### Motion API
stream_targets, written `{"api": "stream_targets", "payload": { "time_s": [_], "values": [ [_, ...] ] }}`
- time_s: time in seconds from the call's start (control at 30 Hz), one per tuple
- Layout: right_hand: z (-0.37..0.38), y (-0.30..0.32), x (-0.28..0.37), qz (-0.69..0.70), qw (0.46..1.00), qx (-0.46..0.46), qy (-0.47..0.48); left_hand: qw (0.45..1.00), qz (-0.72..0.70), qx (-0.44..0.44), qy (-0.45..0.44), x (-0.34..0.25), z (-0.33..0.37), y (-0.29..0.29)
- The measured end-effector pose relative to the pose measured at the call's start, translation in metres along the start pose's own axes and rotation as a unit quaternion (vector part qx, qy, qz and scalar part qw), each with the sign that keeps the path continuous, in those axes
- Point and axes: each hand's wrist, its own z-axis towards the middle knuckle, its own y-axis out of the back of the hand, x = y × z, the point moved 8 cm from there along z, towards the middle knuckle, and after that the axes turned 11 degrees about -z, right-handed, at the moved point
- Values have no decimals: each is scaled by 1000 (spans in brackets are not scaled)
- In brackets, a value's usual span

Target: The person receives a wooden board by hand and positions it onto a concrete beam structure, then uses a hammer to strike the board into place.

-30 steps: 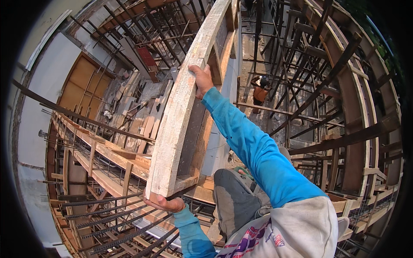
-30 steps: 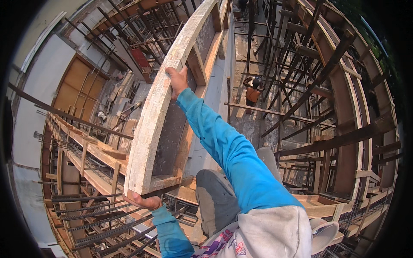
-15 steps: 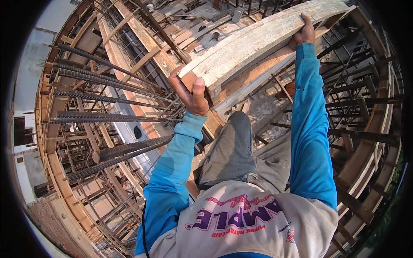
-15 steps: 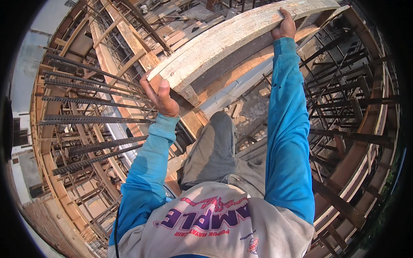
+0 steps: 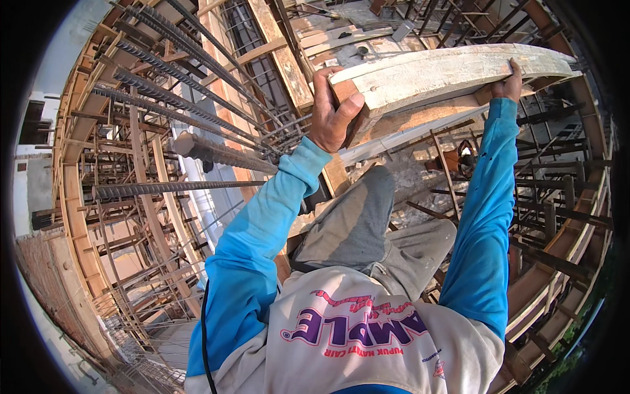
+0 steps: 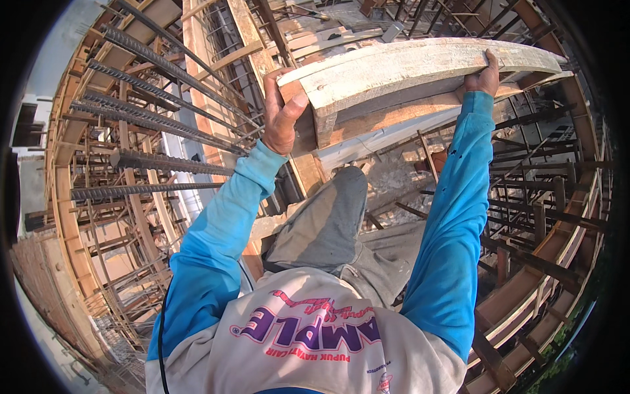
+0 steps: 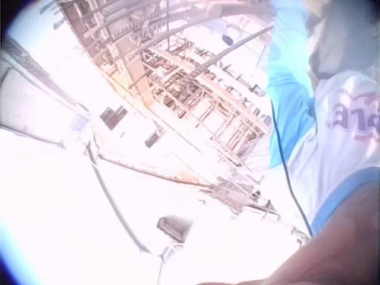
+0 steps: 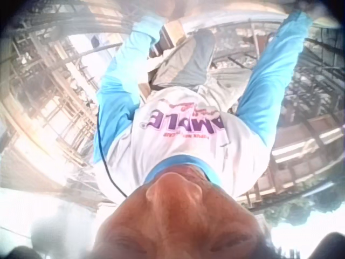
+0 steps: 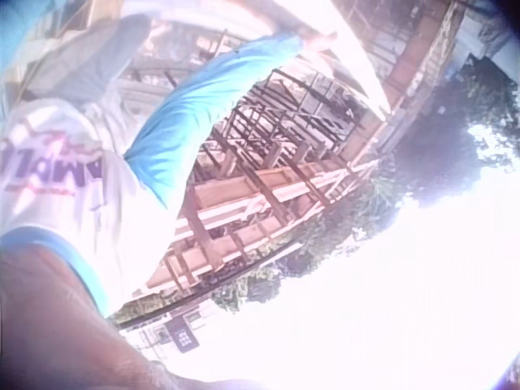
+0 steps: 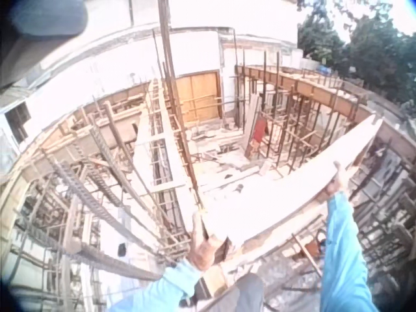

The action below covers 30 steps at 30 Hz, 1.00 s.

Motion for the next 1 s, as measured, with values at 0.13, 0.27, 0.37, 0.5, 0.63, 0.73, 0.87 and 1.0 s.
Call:
{"api": "stream_targets", "payload": {
  "time_s": [0.13, 0.27, 0.37, 0.5, 0.63, 0.73, 0.87, 1.0],
  "values": [
    [-10, -4, -2, -12, 1000, -4, -16, 1000, 0, 24, 8, -1, -2, 4],
    [3, 4, -4, -2, 999, -16, -27, 999, -13, 45, 21, 0, -1, 1],
    [-4, -3, -4, 3, 999, -22, -36, 998, -3, 60, 14, 0, 0, 2],
    [5, 3, -3, -11, 999, -8, -37, 998, 8, 49, 35, 4, 0, 2],
    [1, 4, -2, -31, 999, -12, -30, 998, 8, 64, 11, 4, 1, 2],
    [0, 1, -8, -31, 999, -5, -44, 998, 21, 61, 1, 3, 0, 8],
    [2, 2, -9, -27, 999, -5, -30, 998, 15, 62, -3, 1, -1, 7],
    [4, 7, -2, -25, 1000, 4, 2, 998, -16, 59, -22, 5, 3, -5]
  ]
}}
